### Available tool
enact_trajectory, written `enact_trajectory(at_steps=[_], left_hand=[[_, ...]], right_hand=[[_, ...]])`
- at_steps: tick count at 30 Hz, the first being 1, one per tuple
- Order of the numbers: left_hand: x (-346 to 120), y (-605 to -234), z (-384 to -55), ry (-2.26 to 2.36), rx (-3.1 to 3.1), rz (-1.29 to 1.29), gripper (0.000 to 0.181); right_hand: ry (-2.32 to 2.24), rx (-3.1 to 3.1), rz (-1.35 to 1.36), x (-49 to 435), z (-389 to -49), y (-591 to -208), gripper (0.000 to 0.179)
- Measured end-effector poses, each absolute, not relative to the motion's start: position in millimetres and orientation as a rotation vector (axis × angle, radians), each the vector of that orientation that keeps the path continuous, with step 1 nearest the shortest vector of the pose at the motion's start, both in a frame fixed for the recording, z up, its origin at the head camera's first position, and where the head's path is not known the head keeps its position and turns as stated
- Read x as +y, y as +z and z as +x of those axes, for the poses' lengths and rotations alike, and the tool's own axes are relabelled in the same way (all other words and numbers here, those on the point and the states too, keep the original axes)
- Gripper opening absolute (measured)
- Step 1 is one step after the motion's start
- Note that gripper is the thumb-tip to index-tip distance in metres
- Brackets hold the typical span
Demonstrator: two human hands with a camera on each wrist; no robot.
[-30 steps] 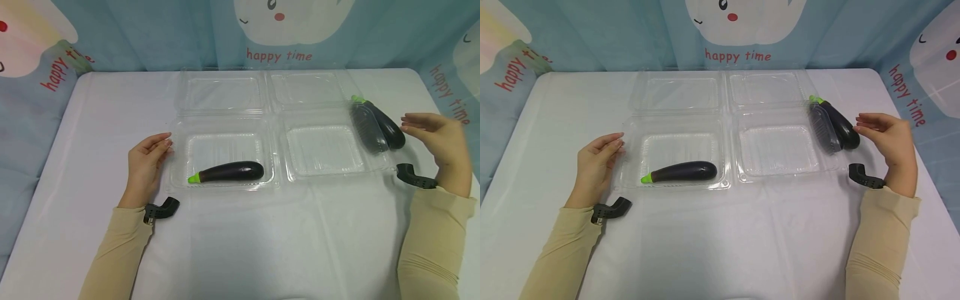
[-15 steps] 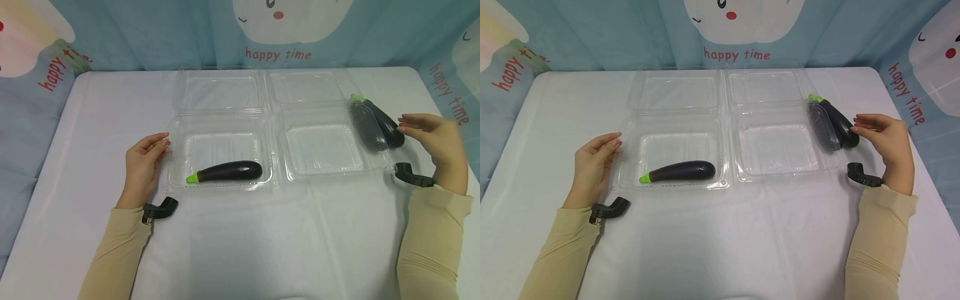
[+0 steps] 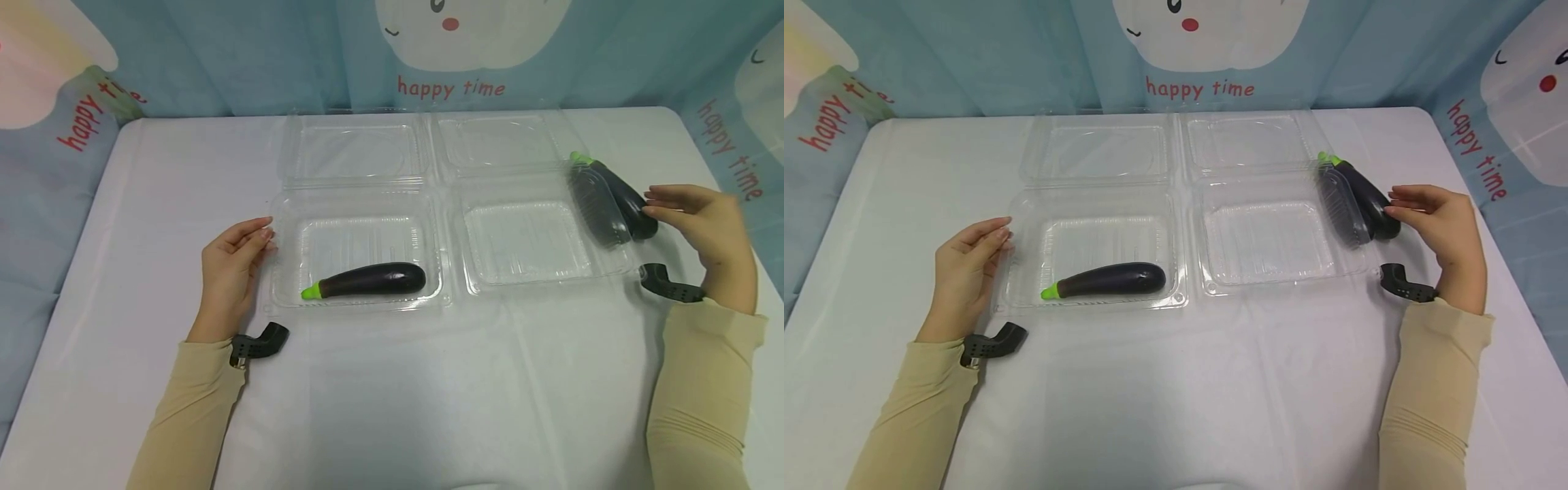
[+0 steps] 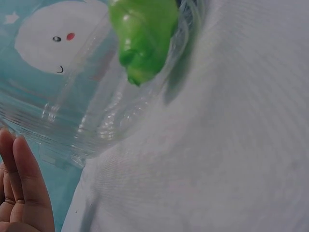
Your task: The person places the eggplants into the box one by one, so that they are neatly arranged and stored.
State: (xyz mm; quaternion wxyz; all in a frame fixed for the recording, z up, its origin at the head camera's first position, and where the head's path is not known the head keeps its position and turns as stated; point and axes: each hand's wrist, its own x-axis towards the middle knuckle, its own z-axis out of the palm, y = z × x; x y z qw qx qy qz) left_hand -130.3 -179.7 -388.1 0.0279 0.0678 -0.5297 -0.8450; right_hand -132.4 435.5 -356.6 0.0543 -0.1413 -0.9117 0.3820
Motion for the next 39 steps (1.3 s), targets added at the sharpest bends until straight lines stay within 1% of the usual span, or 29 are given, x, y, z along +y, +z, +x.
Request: enact_trajectory(at_steps=[8,15,21,26,28,34,39], left_hand=[[-178.2,-387.3,-130.9,-2.604,-1.65,0.214,0.013],[-178.2,-387.7,-131.1,-2.608,-1.637,0.207,0.012],[-179.1,-387.8,-130.5,-2.616,-1.611,0.201,0.012],[-179.1,-387.7,-130.4,-2.609,-1.626,0.208,0.012],[-179.1,-387.6,-130.5,-2.606,-1.633,0.212,0.013],[-178.9,-388.1,-130.9,-2.601,-1.641,0.217,0.012],[-178.8,-388.6,-131.1,-2.599,-1.641,0.217,0.012]], right_hand=[[1.073,-2.868,-0.504,426.8,-130.8,-351.0,0.053],[1.124,-2.862,-0.501,423.5,-129.9,-348.6,0.053],[1.112,-2.873,-0.476,430.2,-134.2,-354.8,0.053],[1.13,-2.879,-0.481,429.9,-134.4,-354.7,0.055],[1.137,-2.891,-0.475,437.7,-137.1,-360.4,0.059],[1.155,-2.897,-0.454,478.6,-148.5,-392.9,0.057],[1.157,-2.886,-0.444,455.0,-141.1,-376.9,0.056]])
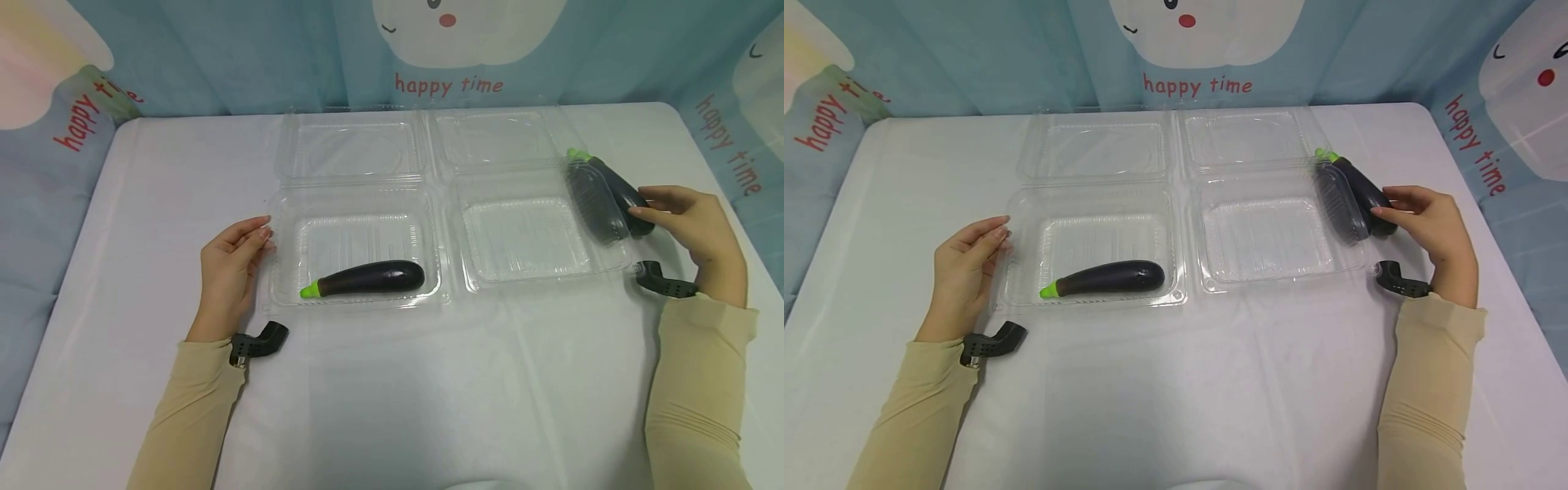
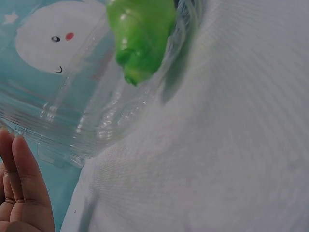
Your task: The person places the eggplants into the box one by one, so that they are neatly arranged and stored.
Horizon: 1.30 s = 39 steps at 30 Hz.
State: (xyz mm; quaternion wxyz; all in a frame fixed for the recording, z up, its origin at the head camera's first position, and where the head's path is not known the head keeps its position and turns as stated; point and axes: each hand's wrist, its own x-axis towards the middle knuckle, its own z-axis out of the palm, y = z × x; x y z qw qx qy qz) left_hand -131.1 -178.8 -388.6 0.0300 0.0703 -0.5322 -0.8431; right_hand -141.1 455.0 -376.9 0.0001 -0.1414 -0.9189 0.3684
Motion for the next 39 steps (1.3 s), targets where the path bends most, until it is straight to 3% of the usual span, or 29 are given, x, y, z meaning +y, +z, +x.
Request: enact_trajectory(at_steps=[10,15,24,39], left_hand=[[-178.6,-388.4,-130.9,-2.621,-1.616,0.219,0.012],[-178.5,-388.2,-130.7,-2.62,-1.618,0.212,0.012],[-178.4,-388.2,-130.8,-2.61,-1.635,0.214,0.012],[-178.0,-388.6,-130.9,-2.599,-1.651,0.211,0.012]], right_hand=[[1.17,-2.908,-0.4,420.5,-131.7,-353.0,0.056],[1.206,-2.874,-0.372,421.8,-132.8,-355.2,0.05],[1.125,-2.922,-0.441,419.7,-133.4,-355.9,0.059],[1.122,-2.887,-0.468,440.5,-137.4,-370.2,0.058]])
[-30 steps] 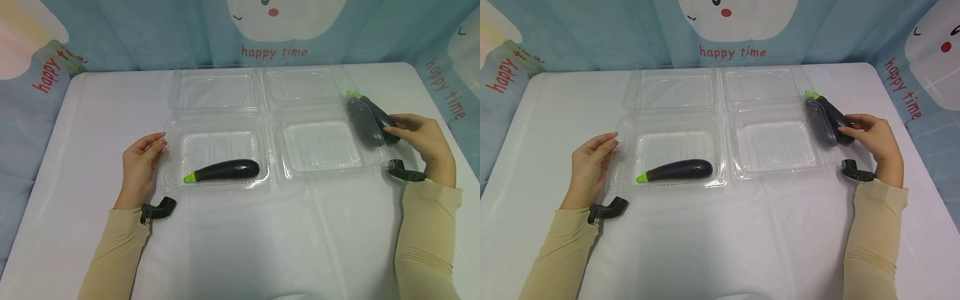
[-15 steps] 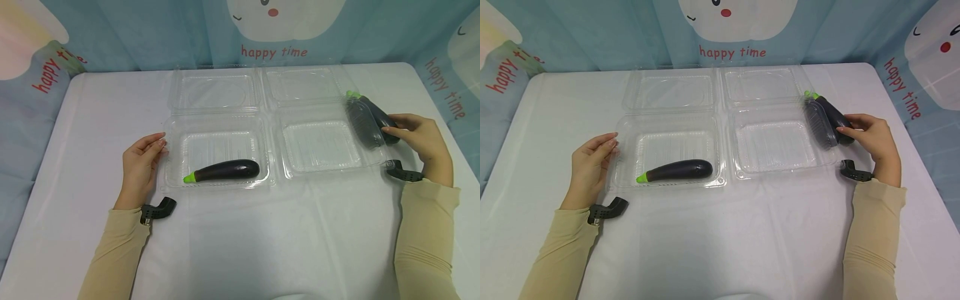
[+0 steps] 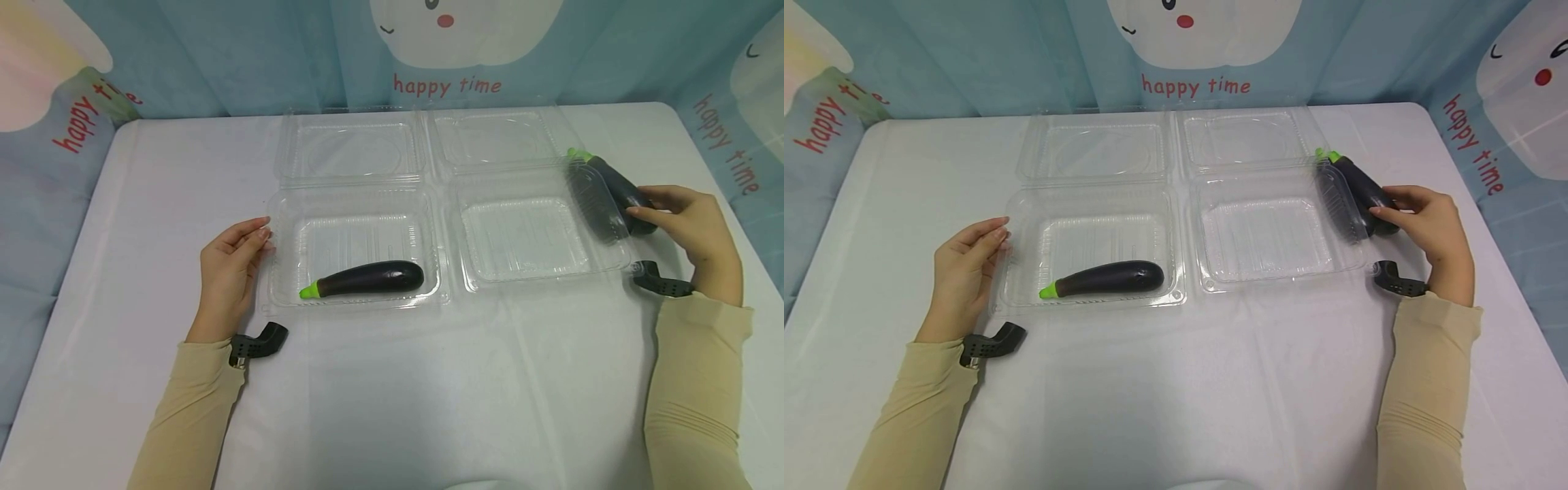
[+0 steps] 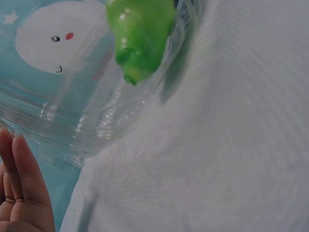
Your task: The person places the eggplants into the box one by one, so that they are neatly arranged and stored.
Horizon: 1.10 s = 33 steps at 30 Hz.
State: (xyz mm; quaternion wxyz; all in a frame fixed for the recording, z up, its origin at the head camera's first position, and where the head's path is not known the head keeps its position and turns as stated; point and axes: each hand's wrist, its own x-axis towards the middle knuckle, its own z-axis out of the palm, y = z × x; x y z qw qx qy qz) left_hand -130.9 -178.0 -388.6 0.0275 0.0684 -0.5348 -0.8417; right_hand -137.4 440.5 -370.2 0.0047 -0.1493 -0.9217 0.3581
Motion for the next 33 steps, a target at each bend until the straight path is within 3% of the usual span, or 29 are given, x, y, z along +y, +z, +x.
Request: enact_trajectory(at_steps=[8,20,33], left_hand=[[-178.3,-387.9,-130.8,-2.608,-1.65,0.214,0.013],[-178.3,-388.2,-130.7,-2.633,-1.617,0.209,0.013],[-178.0,-388.3,-131.0,-2.635,-1.611,0.215,0.013]], right_hand=[[1.092,-2.875,-0.535,480.7,-148.8,-399.1,0.061],[1.04,-2.864,-0.577,500.1,-150.9,-405.5,0.061],[1.165,-2.718,-0.633,430.4,-125.0,-341.1,0.054]])
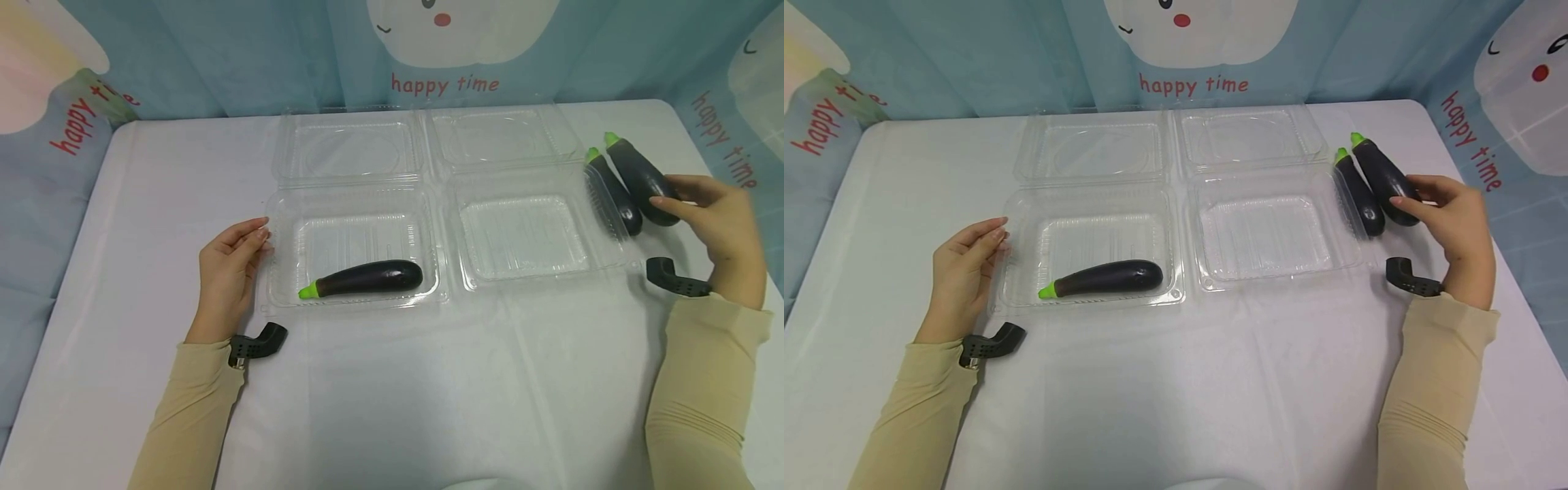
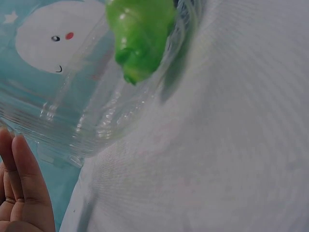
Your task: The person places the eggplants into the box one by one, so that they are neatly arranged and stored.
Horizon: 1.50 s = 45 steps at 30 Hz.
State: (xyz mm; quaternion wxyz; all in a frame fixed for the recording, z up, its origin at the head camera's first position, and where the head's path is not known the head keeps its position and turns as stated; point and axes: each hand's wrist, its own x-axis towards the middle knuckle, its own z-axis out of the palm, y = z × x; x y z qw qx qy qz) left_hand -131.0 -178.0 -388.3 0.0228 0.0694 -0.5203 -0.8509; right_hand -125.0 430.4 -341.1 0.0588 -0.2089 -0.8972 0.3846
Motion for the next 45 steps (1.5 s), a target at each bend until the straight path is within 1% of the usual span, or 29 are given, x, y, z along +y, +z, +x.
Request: enact_trajectory(at_steps=[10,22,33,38,45], left_hand=[[-178.3,-389.1,-131.7,-2.65,-1.588,0.207,0.013],[-178.7,-388.5,-131.0,-2.65,-1.58,0.199,0.013],[-179.6,-389.4,-130.3,-2.637,-1.62,0.187,0.013],[-180.0,-390.2,-130.5,-2.651,-1.602,0.184,0.012],[-180.0,-389.6,-130.1,-2.645,-1.61,0.19,0.011]], right_hand=[[1.143,-2.659,-0.746,434.2,-122.4,-339.2,0.054],[1.148,-2.614,-0.809,434.1,-121.2,-335.3,0.053],[1.272,-2.493,-0.657,425.1,-117.6,-322.6,0.048],[1.292,-2.487,-0.643,416.8,-116.0,-312.6,0.049],[1.287,-2.486,-0.54,401.4,-114.3,-302.7,0.049]])
